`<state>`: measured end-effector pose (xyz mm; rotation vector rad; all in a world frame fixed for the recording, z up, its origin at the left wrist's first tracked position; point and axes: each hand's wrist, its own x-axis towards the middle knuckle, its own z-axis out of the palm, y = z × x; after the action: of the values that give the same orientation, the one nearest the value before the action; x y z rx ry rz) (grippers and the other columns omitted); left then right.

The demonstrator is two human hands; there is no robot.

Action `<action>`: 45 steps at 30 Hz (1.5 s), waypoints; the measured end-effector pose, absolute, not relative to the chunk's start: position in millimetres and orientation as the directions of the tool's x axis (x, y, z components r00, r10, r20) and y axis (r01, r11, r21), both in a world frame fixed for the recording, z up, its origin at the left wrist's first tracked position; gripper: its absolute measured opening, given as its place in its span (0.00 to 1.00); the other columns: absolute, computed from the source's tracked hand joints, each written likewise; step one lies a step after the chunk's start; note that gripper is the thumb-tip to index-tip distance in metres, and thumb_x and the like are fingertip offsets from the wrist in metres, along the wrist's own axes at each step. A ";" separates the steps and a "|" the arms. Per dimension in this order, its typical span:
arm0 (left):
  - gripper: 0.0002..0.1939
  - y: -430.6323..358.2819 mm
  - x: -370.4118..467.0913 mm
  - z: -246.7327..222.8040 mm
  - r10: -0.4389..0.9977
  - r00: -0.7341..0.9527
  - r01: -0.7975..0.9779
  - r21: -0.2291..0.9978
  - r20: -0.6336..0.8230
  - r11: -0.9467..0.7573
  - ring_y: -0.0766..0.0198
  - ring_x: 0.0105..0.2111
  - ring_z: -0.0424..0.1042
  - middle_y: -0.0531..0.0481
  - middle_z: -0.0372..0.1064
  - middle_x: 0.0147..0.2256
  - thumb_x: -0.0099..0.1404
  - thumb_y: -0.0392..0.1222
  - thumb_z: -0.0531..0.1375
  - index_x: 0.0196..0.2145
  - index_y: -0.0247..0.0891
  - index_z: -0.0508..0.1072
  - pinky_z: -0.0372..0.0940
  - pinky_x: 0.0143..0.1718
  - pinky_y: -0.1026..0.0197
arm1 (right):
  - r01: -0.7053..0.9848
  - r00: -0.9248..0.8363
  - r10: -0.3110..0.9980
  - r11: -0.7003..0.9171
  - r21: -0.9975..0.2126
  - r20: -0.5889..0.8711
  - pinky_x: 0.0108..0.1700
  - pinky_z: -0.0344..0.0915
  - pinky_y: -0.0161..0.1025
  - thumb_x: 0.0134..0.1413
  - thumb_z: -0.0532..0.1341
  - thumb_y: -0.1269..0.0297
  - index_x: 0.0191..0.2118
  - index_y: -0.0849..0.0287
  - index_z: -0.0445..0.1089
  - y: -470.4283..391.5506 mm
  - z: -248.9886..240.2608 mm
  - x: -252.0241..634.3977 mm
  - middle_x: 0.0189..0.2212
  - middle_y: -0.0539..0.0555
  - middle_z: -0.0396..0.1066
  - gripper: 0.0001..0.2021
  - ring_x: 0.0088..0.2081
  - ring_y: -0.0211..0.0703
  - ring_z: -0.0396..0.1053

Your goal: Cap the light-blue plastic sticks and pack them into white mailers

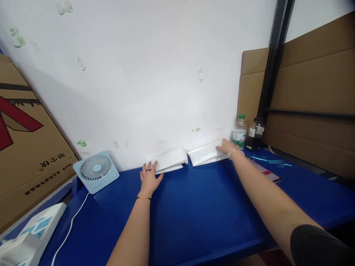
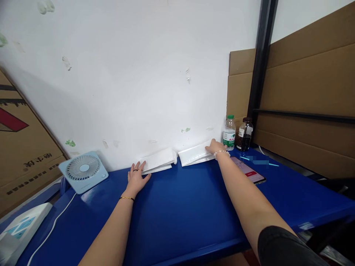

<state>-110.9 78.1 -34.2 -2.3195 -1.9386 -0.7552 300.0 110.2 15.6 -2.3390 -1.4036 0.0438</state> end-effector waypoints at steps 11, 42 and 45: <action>0.55 38.4 -62.0 10.5 0.760 0.252 0.773 0.348 0.599 -0.530 0.45 0.65 0.27 0.40 0.35 0.66 0.48 0.63 0.64 0.65 0.42 0.41 0.33 0.62 0.40 | 0.752 0.213 0.786 0.248 -0.611 0.580 0.32 0.62 0.35 0.44 0.61 0.68 0.52 0.54 0.65 29.0 105.3 266.2 0.40 0.53 0.66 0.25 0.30 0.39 0.64; 0.32 16.8 -69.0 126.3 0.944 0.320 0.913 -0.239 -0.080 -0.330 0.46 0.43 0.69 0.44 0.72 0.39 0.34 0.34 0.64 0.43 0.47 0.74 0.52 0.49 0.48 | 0.474 -0.047 0.997 0.080 -0.877 0.066 0.25 0.60 0.30 0.48 0.62 0.65 0.42 0.59 0.68 34.6 -0.8 244.5 0.33 0.51 0.69 0.12 0.26 0.34 0.67; 0.31 15.7 -71.2 136.7 0.949 0.311 0.914 -0.255 -0.059 -0.315 0.47 0.44 0.68 0.45 0.72 0.40 0.36 0.36 0.64 0.43 0.48 0.74 0.51 0.50 0.49 | 0.497 -0.099 0.992 0.121 -0.859 0.082 0.28 0.62 0.31 0.48 0.62 0.65 0.41 0.60 0.68 37.9 -7.8 241.1 0.29 0.50 0.69 0.12 0.27 0.35 0.67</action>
<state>-71.2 15.7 136.7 -2.3975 -1.7238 0.2958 241.1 37.9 -7.8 -1.4616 -1.6927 0.8868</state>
